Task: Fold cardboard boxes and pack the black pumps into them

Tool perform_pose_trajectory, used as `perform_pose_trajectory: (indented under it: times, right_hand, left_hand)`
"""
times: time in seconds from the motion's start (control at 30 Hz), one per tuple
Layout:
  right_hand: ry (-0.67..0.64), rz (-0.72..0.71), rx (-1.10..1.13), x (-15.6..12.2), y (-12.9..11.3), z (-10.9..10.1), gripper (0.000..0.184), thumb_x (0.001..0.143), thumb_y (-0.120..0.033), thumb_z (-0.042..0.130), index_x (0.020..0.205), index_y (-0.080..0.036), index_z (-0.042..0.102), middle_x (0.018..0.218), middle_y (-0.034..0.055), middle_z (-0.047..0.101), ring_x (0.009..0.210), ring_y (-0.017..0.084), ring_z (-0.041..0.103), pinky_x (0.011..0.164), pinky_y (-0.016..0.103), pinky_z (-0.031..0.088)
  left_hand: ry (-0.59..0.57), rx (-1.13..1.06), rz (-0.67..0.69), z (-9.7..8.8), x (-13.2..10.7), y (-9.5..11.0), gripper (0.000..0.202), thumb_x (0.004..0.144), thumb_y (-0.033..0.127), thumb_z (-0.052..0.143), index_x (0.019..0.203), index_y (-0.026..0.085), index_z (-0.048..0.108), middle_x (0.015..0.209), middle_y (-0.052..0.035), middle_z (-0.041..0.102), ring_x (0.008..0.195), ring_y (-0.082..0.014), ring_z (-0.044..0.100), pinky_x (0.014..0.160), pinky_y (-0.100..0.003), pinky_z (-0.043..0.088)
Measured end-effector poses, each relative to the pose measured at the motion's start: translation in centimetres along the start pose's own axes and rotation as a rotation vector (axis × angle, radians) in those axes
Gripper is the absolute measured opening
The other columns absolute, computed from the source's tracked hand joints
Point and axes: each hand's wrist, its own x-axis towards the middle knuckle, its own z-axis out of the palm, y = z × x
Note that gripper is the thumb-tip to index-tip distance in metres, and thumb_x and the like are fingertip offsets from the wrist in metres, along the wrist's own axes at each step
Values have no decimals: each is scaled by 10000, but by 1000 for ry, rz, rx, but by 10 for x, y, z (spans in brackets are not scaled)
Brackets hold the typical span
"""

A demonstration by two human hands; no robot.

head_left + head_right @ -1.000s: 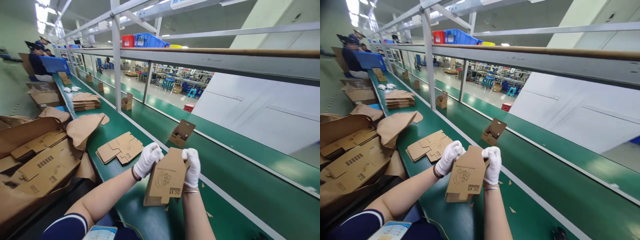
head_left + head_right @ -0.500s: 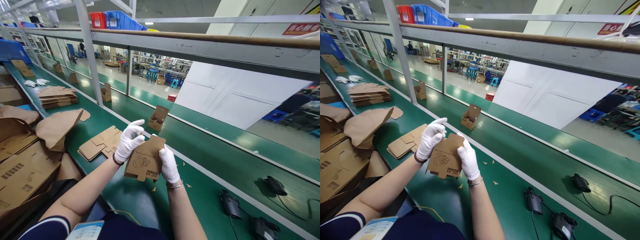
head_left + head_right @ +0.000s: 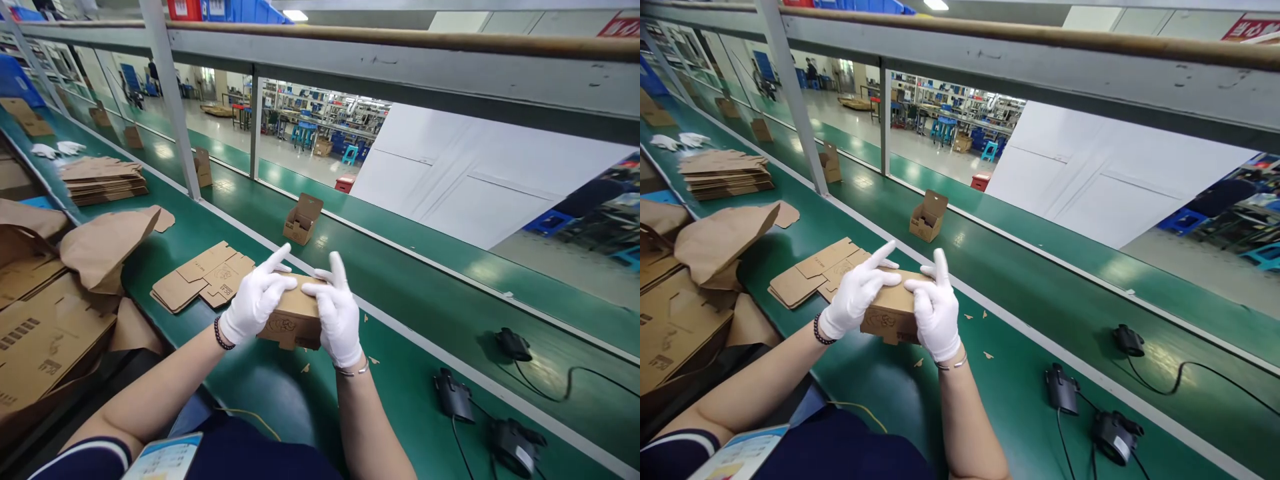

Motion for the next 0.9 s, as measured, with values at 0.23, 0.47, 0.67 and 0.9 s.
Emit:
perform_pose_trajectory:
  times: [0.23,0.47,0.67,0.9]
  right_hand:
    - [-94,-97,-107,2,1,-7,370,891,-234,433,547,-217,571,1158,66,685,889,184,634,859,379,546]
    - [104,-98,28,13,19,-14,378,884,-502,515,1095,-212,634,1468,123,435,1219,264,535,1025,467,448]
    - [-74,511,345,17,60,-16,561,768,-465,627,1250,-195,529,1245,131,613,1092,269,616,806,402,566]
    - [-29,367,144,32,66,-27,293,716,-351,527,926,-169,619,880,29,676,831,198,609,751,316,521]
  left_hand:
    - [2,48,-28,5,-5,-6,376,929,365,419,710,220,688,1130,-85,688,1090,-268,609,1046,-432,407]
    - [-308,157,-164,-3,1,-7,895,544,446,844,1356,259,519,1423,-112,477,1291,-384,444,1100,-530,345]
    - [67,-479,-388,-24,3,-33,766,747,530,683,1399,211,437,1328,-113,583,1221,-321,540,1018,-441,465]
    - [-46,-437,-466,-28,-3,-45,702,653,488,773,1244,159,588,1205,-120,665,1173,-354,570,953,-417,510]
